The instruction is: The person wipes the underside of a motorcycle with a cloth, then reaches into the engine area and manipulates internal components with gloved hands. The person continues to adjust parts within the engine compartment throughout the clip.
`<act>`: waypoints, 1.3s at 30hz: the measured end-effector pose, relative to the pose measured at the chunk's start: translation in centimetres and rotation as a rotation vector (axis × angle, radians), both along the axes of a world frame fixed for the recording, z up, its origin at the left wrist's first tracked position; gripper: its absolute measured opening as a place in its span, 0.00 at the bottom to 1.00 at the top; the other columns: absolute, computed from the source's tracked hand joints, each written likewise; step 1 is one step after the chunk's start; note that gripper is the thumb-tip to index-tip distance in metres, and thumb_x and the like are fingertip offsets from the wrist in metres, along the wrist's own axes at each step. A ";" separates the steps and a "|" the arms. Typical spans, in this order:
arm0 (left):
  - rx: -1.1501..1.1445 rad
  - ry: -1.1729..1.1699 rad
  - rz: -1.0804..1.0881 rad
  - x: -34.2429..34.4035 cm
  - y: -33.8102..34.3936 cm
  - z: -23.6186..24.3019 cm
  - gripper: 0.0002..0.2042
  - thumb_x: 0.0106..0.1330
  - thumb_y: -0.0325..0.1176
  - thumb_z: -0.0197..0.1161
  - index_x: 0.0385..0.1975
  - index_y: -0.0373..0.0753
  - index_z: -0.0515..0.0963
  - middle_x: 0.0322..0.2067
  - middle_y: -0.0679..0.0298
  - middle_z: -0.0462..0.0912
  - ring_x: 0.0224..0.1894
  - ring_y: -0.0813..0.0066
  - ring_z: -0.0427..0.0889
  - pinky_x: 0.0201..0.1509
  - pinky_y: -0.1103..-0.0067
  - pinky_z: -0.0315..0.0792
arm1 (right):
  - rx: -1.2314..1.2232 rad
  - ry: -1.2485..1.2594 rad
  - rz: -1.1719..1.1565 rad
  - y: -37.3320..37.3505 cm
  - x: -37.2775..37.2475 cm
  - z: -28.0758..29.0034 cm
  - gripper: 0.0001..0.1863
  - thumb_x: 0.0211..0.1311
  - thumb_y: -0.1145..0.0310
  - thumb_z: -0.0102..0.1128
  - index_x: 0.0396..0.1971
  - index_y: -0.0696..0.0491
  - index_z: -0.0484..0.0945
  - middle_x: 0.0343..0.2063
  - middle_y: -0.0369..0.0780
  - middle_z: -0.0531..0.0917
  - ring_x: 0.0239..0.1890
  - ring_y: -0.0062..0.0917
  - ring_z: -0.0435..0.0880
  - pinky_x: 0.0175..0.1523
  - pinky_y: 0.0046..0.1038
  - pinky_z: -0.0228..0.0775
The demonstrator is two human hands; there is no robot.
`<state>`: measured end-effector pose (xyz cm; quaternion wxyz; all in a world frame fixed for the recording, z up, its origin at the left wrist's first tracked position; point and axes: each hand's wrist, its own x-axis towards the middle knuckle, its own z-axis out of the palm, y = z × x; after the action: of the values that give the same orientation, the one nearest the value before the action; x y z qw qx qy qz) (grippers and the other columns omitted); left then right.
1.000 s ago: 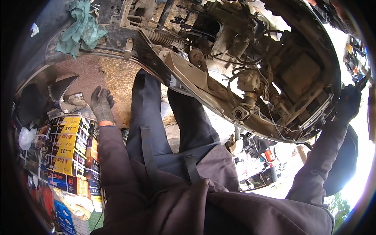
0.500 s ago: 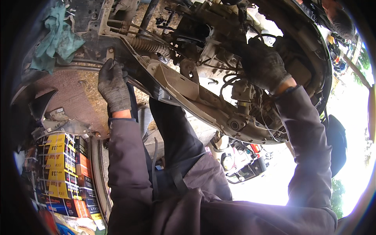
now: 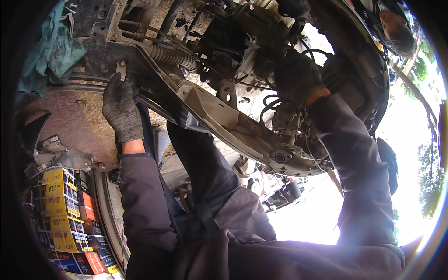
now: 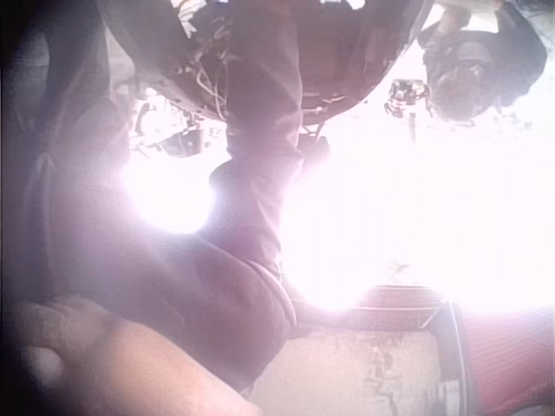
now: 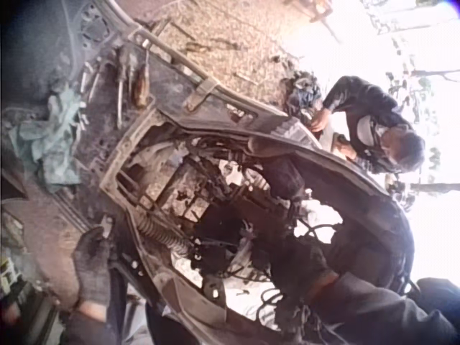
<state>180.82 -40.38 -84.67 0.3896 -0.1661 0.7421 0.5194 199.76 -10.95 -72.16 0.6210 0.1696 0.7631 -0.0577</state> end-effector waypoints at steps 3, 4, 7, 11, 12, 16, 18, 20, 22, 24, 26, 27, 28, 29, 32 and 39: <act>0.008 -0.008 0.011 -0.4 0.2 0.2 0.15 0.65 0.26 0.61 0.51 0.40 0.76 0.36 0.65 0.83 0.31 0.82 0.81 0.31 0.86 0.73 | -0.002 0.062 -0.030 -0.3 0.8 -0.8 0.26 0.52 0.74 0.55 0.55 0.52 0.71 0.41 0.48 0.80 0.49 0.38 0.78 0.48 0.38 0.74; 0.005 -0.022 0.013 -0.5 0.3 0.3 0.15 0.65 0.26 0.60 0.52 0.40 0.76 0.36 0.65 0.83 0.31 0.82 0.81 0.31 0.86 0.73 | 0.003 0.256 -0.120 -0.3 1.1 -1.1 0.25 0.55 0.71 0.53 0.56 0.54 0.71 0.43 0.50 0.79 0.48 0.40 0.78 0.48 0.38 0.74; -0.044 -0.050 -0.015 -0.9 0.6 0.4 0.15 0.65 0.26 0.60 0.52 0.39 0.76 0.36 0.64 0.83 0.31 0.82 0.81 0.30 0.86 0.73 | 0.022 0.655 -0.182 -0.7 2.3 -2.8 0.23 0.61 0.68 0.50 0.56 0.58 0.70 0.49 0.53 0.76 0.46 0.46 0.79 0.49 0.39 0.73; -0.013 -0.048 -0.034 -1.1 1.4 0.5 0.16 0.66 0.26 0.60 0.54 0.40 0.75 0.36 0.62 0.83 0.30 0.82 0.80 0.30 0.86 0.73 | 0.043 0.190 0.176 -2.3 4.2 -7.2 0.25 0.62 0.67 0.50 0.58 0.60 0.67 0.56 0.55 0.71 0.57 0.49 0.71 0.62 0.39 0.64; -0.014 -0.070 -0.024 -1.1 1.6 0.6 0.16 0.65 0.24 0.59 0.53 0.39 0.74 0.36 0.62 0.83 0.30 0.82 0.80 0.30 0.86 0.73 | 0.049 0.089 0.143 -3.2 4.8 -8.3 0.25 0.63 0.67 0.49 0.59 0.59 0.67 0.56 0.55 0.70 0.59 0.49 0.70 0.63 0.39 0.63; -0.044 -0.105 -0.007 -1.5 1.9 0.6 0.16 0.65 0.22 0.58 0.53 0.38 0.74 0.36 0.62 0.82 0.29 0.82 0.79 0.29 0.86 0.72 | 0.459 0.521 -0.471 -5.9 5.5 -11.0 0.22 0.65 0.66 0.45 0.60 0.48 0.68 0.57 0.52 0.71 0.61 0.44 0.69 0.64 0.39 0.63; -0.046 -0.101 -0.005 -1.6 2.0 0.6 0.16 0.65 0.22 0.58 0.53 0.38 0.74 0.36 0.62 0.82 0.29 0.82 0.79 0.29 0.86 0.72 | 0.465 0.421 -0.645 -6.3 5.0 -10.4 0.21 0.64 0.66 0.46 0.58 0.48 0.70 0.54 0.51 0.74 0.59 0.42 0.72 0.61 0.38 0.67; -0.054 -0.119 0.021 -1.7 1.9 0.6 0.16 0.66 0.23 0.58 0.53 0.37 0.74 0.36 0.62 0.81 0.29 0.82 0.79 0.30 0.86 0.73 | 0.351 0.166 -1.029 -6.4 4.2 -8.6 0.21 0.62 0.66 0.50 0.55 0.51 0.71 0.50 0.50 0.77 0.55 0.41 0.75 0.57 0.37 0.70; -0.045 -0.100 0.004 -1.7 1.8 0.5 0.16 0.65 0.22 0.57 0.53 0.37 0.74 0.35 0.63 0.81 0.29 0.82 0.79 0.30 0.86 0.73 | 0.361 0.129 -0.896 -6.6 2.7 -7.4 0.21 0.60 0.67 0.53 0.53 0.54 0.72 0.46 0.50 0.79 0.51 0.41 0.79 0.53 0.36 0.73; -0.045 -0.105 0.005 -1.7 1.7 0.4 0.16 0.65 0.22 0.57 0.53 0.37 0.74 0.35 0.64 0.81 0.29 0.82 0.79 0.29 0.86 0.73 | 0.361 0.129 -0.765 -6.6 1.1 -6.7 0.21 0.57 0.68 0.56 0.52 0.56 0.73 0.44 0.49 0.81 0.47 0.41 0.81 0.49 0.37 0.75; -0.038 -0.115 0.026 -1.7 1.7 0.3 0.16 0.65 0.23 0.58 0.53 0.37 0.74 0.35 0.64 0.80 0.29 0.83 0.79 0.29 0.86 0.73 | 0.356 0.109 -0.771 -6.6 -0.1 -6.6 0.22 0.54 0.69 0.59 0.50 0.58 0.74 0.43 0.50 0.82 0.44 0.41 0.82 0.47 0.37 0.77; -0.028 -0.108 0.006 -1.8 1.7 0.2 0.16 0.65 0.23 0.58 0.53 0.37 0.74 0.35 0.64 0.81 0.29 0.83 0.79 0.29 0.86 0.73 | 0.344 0.079 -0.721 -6.5 -0.5 -6.7 0.21 0.54 0.69 0.60 0.49 0.57 0.75 0.42 0.50 0.82 0.44 0.41 0.83 0.47 0.38 0.77; -0.032 -0.112 0.003 -1.8 1.7 0.2 0.16 0.65 0.23 0.58 0.53 0.37 0.74 0.35 0.64 0.81 0.28 0.83 0.79 0.29 0.86 0.73 | 0.332 0.049 -0.671 -6.4 -0.8 -6.8 0.20 0.54 0.69 0.60 0.49 0.57 0.76 0.42 0.50 0.82 0.44 0.42 0.83 0.47 0.38 0.77; -0.042 -0.127 0.010 -1.9 1.7 0.2 0.15 0.65 0.24 0.59 0.53 0.37 0.74 0.35 0.63 0.81 0.28 0.83 0.78 0.29 0.86 0.73 | 0.320 0.018 -0.620 -6.3 -1.0 -6.8 0.19 0.55 0.68 0.60 0.48 0.57 0.77 0.42 0.50 0.82 0.44 0.42 0.83 0.47 0.38 0.78; -0.045 -0.140 0.007 -2.0 1.7 0.2 0.15 0.66 0.24 0.59 0.53 0.37 0.74 0.36 0.63 0.81 0.28 0.83 0.79 0.29 0.86 0.73 | 0.386 -0.068 -0.763 -6.0 -1.5 -7.4 0.17 0.57 0.67 0.60 0.47 0.56 0.78 0.45 0.50 0.82 0.48 0.42 0.82 0.51 0.39 0.76; -0.052 -0.142 -0.010 -2.1 1.8 0.2 0.16 0.66 0.25 0.59 0.53 0.38 0.74 0.36 0.63 0.81 0.28 0.84 0.79 0.29 0.87 0.73 | 0.420 -0.054 -0.924 -5.8 -1.8 -8.2 0.18 0.59 0.66 0.59 0.49 0.56 0.77 0.46 0.52 0.81 0.51 0.43 0.80 0.52 0.39 0.76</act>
<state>178.73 -38.61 -84.49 0.4394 -0.2085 0.7267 0.4851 197.94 -16.76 -80.38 0.5027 0.6119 0.5873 -0.1672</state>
